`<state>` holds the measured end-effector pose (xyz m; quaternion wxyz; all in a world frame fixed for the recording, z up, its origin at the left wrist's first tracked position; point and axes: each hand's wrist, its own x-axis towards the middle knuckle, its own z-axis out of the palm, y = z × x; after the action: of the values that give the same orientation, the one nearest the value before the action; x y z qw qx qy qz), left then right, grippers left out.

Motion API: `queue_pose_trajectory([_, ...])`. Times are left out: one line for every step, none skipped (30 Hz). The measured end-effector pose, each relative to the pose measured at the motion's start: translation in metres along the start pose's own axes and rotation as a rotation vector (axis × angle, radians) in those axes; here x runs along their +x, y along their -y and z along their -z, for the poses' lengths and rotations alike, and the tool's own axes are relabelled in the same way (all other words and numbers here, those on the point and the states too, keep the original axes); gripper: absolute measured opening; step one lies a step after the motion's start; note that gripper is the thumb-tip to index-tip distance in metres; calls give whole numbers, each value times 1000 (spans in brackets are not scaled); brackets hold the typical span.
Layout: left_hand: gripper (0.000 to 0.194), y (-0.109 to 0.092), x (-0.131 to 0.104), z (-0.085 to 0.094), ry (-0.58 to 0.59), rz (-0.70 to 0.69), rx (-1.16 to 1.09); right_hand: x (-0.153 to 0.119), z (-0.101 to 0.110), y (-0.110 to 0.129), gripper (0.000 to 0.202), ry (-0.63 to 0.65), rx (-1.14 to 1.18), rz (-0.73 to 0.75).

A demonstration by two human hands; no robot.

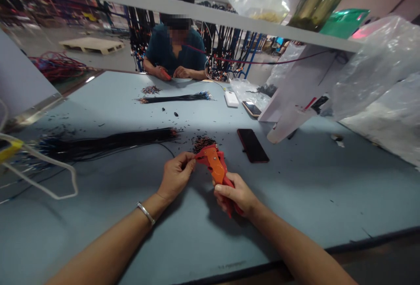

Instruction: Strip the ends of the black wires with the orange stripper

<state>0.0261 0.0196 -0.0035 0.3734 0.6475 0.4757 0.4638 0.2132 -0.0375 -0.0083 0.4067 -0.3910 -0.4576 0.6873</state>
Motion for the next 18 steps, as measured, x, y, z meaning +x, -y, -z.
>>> queue_pose_trajectory([19, 0, 0, 0, -2, -1, 3, 0, 0, 0, 37, 0, 10, -8])
queue_pose_trajectory([20, 0, 1, 0, -2, -2, 6, 0, 0, 0, 37, 1, 19, -15])
queue_pose_trajectory([20, 0, 1, -1, -4, -4, 9, 0, 1, 1, 37, 0, 25, -20])
queue_pose_trajectory([20, 1, 1, -1, -4, -6, 11, 0, 1, 1, 37, -3, 31, -24])
queue_pose_trajectory([20, 1, 1, -1, -3, -8, 14, 0, 2, 2, 36, -6, 41, -28])
queue_pose_trajectory([20, 0, 1, -1, -3, -10, 18, 0, 2, 3, 36, -8, 54, -32])
queue_pose_trajectory([20, 0, 1, -2, -2, -12, 25, 0, 2, 3, 35, -10, 68, -35])
queue_pose_trajectory([20, 0, 0, -3, -2, -14, 34, -1, 2, 4, 34, -12, 84, -38])
queue_pose_trajectory([20, -1, 0, -3, -4, -16, 43, -1, 2, 4, 33, -13, 100, -42])
queue_pose_trajectory([20, -1, 0, -4, -7, -20, 51, -1, 2, 4, 33, -14, 115, -48])
queue_pose_trajectory([20, -1, 0, -4, -9, -24, 58, -1, 2, 4, 33, -15, 128, -55])
queue_pose_trajectory([20, -1, -1, -4, -10, -29, 63, -2, 3, 4, 33, -13, 138, -66])
queue_pose_trajectory([20, -1, 0, -4, -11, -30, 70, -2, 4, 5, 33, -11, 152, -77])
queue_pose_trajectory([19, -1, 0, -3, -18, -27, 76, -3, 5, 7, 32, -11, 170, -79])
queue_pose_trajectory([19, 0, 1, -2, -29, -19, 80, -3, 7, 9, 31, -15, 194, -71])
queue_pose_trajectory([18, 1, 2, 0, -43, -9, 81, -3, 9, 12, 31, -25, 221, -53])
queue_pose_trajectory([18, 2, 3, 1, -57, 2, 77, -3, 11, 16, 30, -39, 245, -29])
queue_pose_trajectory([18, 2, 4, 2, -70, 11, 69, -3, 13, 19, 29, -52, 261, -2])
